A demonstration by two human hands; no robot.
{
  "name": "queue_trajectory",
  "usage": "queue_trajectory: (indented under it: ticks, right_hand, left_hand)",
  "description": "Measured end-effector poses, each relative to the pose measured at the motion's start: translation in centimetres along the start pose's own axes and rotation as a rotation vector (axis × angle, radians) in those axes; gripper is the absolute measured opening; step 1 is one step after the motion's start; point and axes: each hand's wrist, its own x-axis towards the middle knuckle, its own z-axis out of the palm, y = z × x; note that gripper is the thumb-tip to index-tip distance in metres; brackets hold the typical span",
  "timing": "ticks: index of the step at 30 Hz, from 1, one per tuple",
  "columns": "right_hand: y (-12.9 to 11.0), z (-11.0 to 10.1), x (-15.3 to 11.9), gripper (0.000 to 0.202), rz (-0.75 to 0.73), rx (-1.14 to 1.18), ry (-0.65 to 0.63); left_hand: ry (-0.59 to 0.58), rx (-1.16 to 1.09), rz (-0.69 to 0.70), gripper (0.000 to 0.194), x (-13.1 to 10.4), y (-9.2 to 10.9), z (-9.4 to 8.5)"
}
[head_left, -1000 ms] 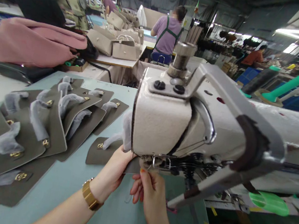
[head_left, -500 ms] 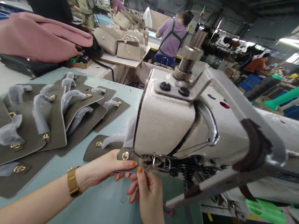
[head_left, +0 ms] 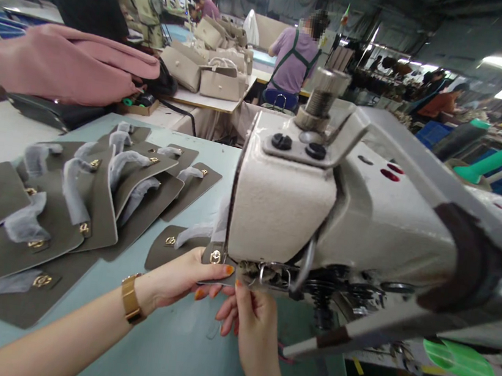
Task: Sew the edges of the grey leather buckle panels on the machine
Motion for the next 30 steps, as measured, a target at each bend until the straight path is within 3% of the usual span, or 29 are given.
queue_trajectory:
  ticks: [5,11,20,25,30]
  right_hand:
    - [-0.4,0.0,0.1,0.058,0.005,0.018,0.011]
    - [0.8,0.2,-0.9,0.050,0.014,-0.019,0.007]
    - [6.3,0.9,-3.5,0.056,0.146,-0.157,-0.107]
    - [8.3,1.1,-4.1,0.053,0.087,-0.277,-0.132]
    - [8.4,0.8,-4.2,0.047,0.032,-0.340,-0.161]
  left_hand:
    - [-0.111,0.158,-0.014,0.035,1.0,-0.7,-1.2]
    - [-0.081,0.166,-0.009,0.036,1.2,-0.5,-1.2]
    - [-0.006,0.138,-0.013,0.029,0.5,1.4,0.1]
    - [-0.004,0.139,0.036,0.036,0.7,0.3,-0.3]
    - [0.087,0.055,0.064,0.035,0.1,0.5,0.5]
